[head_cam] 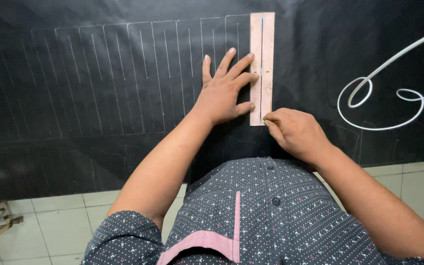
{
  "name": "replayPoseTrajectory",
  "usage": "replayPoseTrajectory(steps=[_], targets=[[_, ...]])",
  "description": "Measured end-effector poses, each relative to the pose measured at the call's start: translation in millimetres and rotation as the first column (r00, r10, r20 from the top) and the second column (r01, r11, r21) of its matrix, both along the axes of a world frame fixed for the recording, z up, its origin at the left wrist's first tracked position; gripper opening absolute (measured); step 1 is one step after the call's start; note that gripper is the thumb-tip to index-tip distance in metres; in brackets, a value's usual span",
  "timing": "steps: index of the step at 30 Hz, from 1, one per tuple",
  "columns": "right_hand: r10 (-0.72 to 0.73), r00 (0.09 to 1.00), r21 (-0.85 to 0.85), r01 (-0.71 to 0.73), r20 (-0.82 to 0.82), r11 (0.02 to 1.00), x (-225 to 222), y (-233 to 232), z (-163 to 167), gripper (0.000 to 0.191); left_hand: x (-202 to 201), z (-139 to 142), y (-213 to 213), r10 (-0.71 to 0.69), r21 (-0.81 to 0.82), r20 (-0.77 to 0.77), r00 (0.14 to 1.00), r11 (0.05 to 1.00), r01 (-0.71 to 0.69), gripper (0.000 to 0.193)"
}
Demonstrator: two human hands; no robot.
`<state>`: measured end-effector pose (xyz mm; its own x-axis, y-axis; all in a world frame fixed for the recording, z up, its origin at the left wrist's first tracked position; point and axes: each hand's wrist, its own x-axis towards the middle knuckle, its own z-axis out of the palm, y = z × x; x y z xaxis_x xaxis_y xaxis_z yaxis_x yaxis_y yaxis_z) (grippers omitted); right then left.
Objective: The person marks straight lines on a large sheet of black paper laid on a work table. They hold a long ruler in place with one hand and draw lines along it with a pencil in the other hand, repositioning the ruler repeatedly to mark a series of parallel lines across the sheet.
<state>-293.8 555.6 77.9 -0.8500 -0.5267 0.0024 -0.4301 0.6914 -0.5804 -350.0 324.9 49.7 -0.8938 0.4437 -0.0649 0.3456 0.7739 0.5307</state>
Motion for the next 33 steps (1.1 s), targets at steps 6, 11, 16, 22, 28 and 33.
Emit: replayPoseTrajectory(steps=[6, 11, 16, 22, 28, 33], targets=[[-0.054, 0.988, 0.002, 0.054, -0.145, 0.999, -52.1, -11.0, -7.4, 0.014, -2.2, 1.1, -0.1, -0.007, -0.009, -0.010, 1.000, 1.000, 0.007, 0.066], [-0.202, 0.971, -0.075, 0.193, -0.127, 0.978, -103.2, -15.2, -7.7, 0.018, -4.0, 3.9, 0.5, -0.007, -0.029, 0.021, 1.000, 1.000, 0.008, 0.064], [-0.259, 0.948, -0.278, 0.203, -0.183, 0.939, -140.9, -15.0, -6.1, 0.021, -3.3, 8.3, 1.8, -0.003, -0.037, 0.028, 1.000, 0.999, 0.004, 0.064], [-0.218, 0.927, -0.240, 0.147, -0.304, 0.960, -157.4, -22.5, -15.8, 0.015, -4.2, 10.5, 1.6, 0.003, -0.041, 0.038, 0.999, 0.999, -0.002, 0.063], [-0.156, 0.913, -0.143, 0.109, -0.377, 0.984, -148.5, -23.2, -20.1, 0.015, -5.8, 8.5, 2.6, 0.003, -0.054, 0.029, 1.000, 0.999, -0.002, 0.064], [-0.155, 0.905, -0.123, 0.115, -0.396, 0.986, -154.4, -21.7, -17.5, 0.015, -6.6, 5.9, 2.5, -0.002, -0.064, 0.014, 1.000, 0.998, 0.003, 0.065]])
